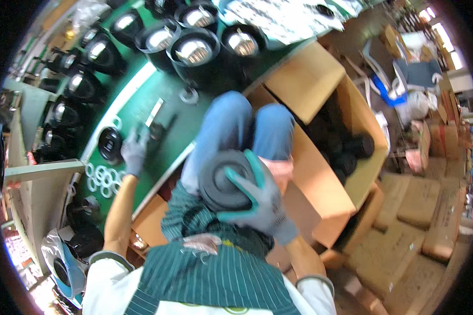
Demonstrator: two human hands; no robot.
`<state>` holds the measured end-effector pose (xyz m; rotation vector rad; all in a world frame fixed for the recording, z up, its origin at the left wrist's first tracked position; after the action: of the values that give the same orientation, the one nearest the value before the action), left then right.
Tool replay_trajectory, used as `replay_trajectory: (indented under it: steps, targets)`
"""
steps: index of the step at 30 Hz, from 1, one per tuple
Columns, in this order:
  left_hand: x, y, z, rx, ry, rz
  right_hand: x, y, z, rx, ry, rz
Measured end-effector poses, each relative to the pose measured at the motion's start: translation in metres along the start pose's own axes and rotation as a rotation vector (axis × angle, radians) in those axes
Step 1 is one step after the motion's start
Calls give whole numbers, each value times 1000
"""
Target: The person assembles black electric kettles by inserting a metal rod into the base of each kettle and securing it with a black cap. The person handles each kettle one at a time, places the assembled units on a green table, and repeats the process.
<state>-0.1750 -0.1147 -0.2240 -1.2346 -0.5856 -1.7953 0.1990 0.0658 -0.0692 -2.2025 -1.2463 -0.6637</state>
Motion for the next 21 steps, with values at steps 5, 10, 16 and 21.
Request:
replay_trajectory:
  steps: [5, 10, 16, 21]
  targets:
    - [22, 1, 12, -56, -123, -126, 62, -18, -26, -121, -297, 427]
    - [128, 41, 100, -959, 502, 236, 29, -43, 39, -386, -1338, 616]
    - [150, 33, 114, -808, 657, 190, -37, -143, -4, -469, -1686, 280]
    - [205, -29, 110, -722, 393, 379, -49, -197, -3, -349, -1531, 110]
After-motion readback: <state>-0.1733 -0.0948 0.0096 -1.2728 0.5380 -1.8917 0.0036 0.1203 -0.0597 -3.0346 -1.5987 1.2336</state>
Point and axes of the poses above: each hand's wrist, its own y-axis away from the middle knuckle, its own x-axis out of the back of the hand, z = x × y, the point moved 2 cm from there along -y, towards the middle knuckle, and after that the axes turned 1 degree about z, right-handed, at the moved point
